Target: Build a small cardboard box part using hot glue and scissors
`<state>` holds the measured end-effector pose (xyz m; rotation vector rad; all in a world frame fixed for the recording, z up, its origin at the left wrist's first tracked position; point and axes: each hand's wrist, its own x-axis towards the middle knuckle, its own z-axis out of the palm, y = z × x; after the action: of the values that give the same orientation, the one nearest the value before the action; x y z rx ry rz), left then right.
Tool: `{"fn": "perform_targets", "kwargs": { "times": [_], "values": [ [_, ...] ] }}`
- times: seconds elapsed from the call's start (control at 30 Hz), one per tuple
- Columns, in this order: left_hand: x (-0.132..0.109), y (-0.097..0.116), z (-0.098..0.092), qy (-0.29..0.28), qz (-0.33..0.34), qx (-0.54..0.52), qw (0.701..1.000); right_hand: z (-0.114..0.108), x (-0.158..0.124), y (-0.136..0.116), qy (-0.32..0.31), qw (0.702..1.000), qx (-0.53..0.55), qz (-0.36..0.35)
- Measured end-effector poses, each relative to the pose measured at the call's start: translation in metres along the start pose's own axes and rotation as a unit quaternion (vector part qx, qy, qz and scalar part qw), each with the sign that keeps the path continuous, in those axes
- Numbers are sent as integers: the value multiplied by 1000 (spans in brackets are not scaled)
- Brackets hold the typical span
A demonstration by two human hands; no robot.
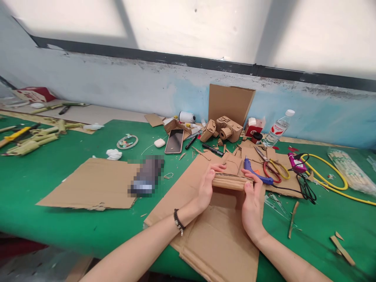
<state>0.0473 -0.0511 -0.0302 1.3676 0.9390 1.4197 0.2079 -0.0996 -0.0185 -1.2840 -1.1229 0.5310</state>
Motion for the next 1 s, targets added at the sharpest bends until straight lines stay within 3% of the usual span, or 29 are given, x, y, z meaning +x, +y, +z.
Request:
{"fn": "perform_targets", "kwargs": {
  "times": [1.0],
  "values": [
    [-1,-3,-10,-39,1,20,999,-4,-1,4,-14,1000,3,-4]
  ]
}}
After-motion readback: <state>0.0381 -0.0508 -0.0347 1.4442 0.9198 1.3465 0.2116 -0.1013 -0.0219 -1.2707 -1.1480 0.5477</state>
